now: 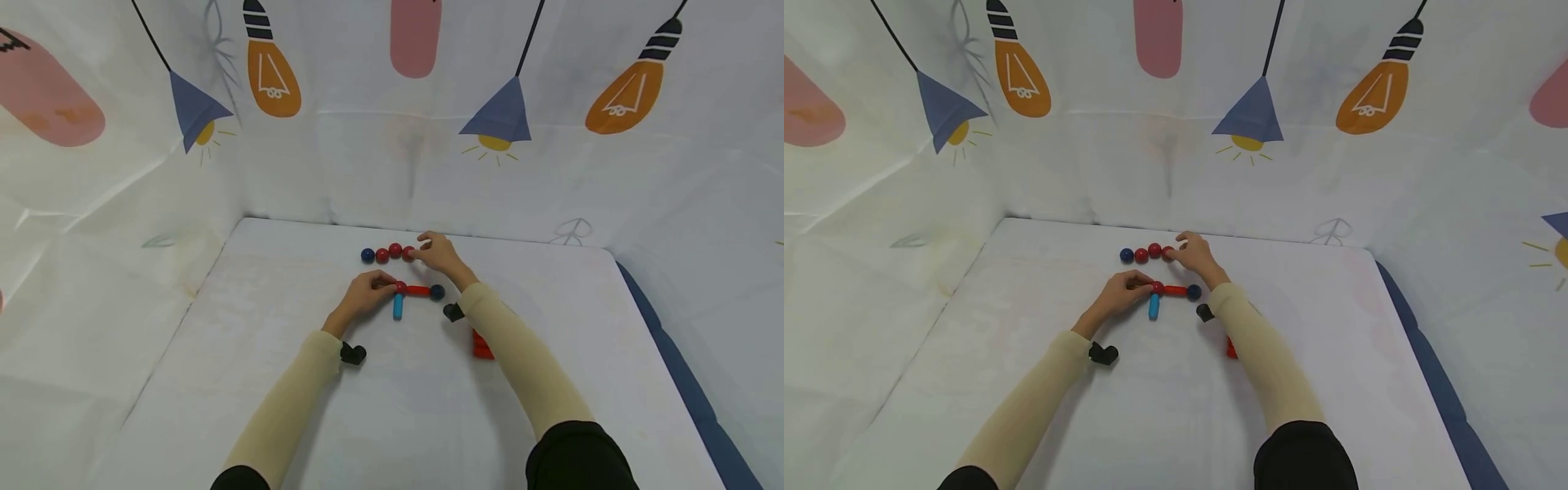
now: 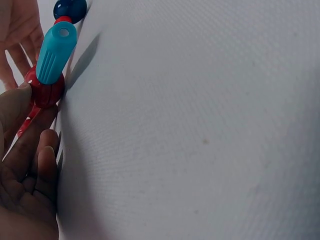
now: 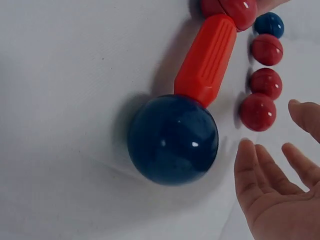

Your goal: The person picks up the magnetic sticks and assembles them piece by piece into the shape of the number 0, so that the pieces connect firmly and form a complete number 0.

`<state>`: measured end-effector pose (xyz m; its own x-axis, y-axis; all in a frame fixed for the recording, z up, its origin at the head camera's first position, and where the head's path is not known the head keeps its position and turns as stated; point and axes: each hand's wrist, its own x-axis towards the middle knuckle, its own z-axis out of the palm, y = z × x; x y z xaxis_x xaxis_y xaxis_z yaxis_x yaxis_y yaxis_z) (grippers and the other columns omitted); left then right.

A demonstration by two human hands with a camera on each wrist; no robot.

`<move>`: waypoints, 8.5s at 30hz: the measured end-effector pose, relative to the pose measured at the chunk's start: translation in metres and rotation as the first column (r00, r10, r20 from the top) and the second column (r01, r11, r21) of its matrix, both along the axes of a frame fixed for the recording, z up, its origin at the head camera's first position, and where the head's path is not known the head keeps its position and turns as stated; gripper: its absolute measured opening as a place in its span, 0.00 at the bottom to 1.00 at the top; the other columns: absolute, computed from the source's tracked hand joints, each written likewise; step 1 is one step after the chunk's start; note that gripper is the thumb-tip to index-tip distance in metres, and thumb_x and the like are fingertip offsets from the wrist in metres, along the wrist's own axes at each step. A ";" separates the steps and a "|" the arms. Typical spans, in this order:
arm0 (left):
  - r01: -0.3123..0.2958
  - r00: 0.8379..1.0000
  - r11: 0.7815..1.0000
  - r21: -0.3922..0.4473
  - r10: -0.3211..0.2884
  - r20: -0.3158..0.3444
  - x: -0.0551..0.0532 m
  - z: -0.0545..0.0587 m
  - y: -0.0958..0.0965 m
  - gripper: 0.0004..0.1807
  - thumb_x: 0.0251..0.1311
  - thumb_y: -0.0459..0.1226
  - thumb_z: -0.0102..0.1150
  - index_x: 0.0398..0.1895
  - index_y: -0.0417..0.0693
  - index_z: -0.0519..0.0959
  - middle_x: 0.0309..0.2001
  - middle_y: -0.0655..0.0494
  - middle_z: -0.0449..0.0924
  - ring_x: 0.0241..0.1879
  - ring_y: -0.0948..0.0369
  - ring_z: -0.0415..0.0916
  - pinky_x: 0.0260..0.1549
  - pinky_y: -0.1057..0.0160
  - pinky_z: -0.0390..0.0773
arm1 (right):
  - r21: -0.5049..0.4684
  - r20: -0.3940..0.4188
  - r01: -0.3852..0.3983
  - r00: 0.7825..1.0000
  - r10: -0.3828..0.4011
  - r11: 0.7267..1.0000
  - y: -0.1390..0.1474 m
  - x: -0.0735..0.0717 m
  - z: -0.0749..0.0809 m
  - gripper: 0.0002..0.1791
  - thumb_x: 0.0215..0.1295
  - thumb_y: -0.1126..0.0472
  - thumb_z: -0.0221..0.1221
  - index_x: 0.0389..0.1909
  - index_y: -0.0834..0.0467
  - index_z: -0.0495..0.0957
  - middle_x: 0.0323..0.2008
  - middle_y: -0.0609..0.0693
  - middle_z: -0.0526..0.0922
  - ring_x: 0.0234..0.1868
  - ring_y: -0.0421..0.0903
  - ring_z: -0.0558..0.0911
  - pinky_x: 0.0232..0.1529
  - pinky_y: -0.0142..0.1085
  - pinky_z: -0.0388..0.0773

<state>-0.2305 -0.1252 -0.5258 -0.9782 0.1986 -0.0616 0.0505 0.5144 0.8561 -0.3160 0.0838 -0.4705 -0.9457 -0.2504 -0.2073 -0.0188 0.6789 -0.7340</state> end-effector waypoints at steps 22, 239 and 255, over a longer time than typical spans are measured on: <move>0.007 1.000 1.000 -0.014 -0.007 -0.016 -0.001 -0.004 0.008 0.14 0.70 0.44 0.63 0.53 0.49 0.84 0.52 0.53 0.86 0.51 0.55 0.82 0.57 0.53 0.80 | 0.001 -0.061 0.035 0.997 -0.035 0.999 -0.002 0.000 -0.023 0.21 0.73 0.56 0.61 0.63 0.58 0.77 0.58 0.63 0.82 0.56 0.58 0.81 0.57 0.49 0.81; 0.027 0.989 0.997 -0.070 -0.037 -0.141 0.056 -0.004 0.024 0.16 0.67 0.40 0.67 0.56 0.51 0.84 0.51 0.57 0.88 0.41 0.62 0.80 0.45 0.61 0.81 | -0.028 -0.219 0.048 0.974 -0.053 0.998 0.151 0.145 -0.025 0.12 0.71 0.61 0.64 0.51 0.61 0.82 0.44 0.56 0.87 0.45 0.53 0.83 0.47 0.44 0.82; 0.016 0.992 0.996 -0.091 -0.027 -0.126 0.046 0.000 0.029 0.17 0.68 0.39 0.66 0.58 0.50 0.83 0.52 0.56 0.87 0.43 0.59 0.80 0.47 0.59 0.82 | -0.191 -0.237 0.112 0.959 -0.156 0.975 0.094 0.161 -0.035 0.11 0.66 0.59 0.69 0.46 0.57 0.85 0.42 0.52 0.89 0.43 0.48 0.84 0.44 0.34 0.81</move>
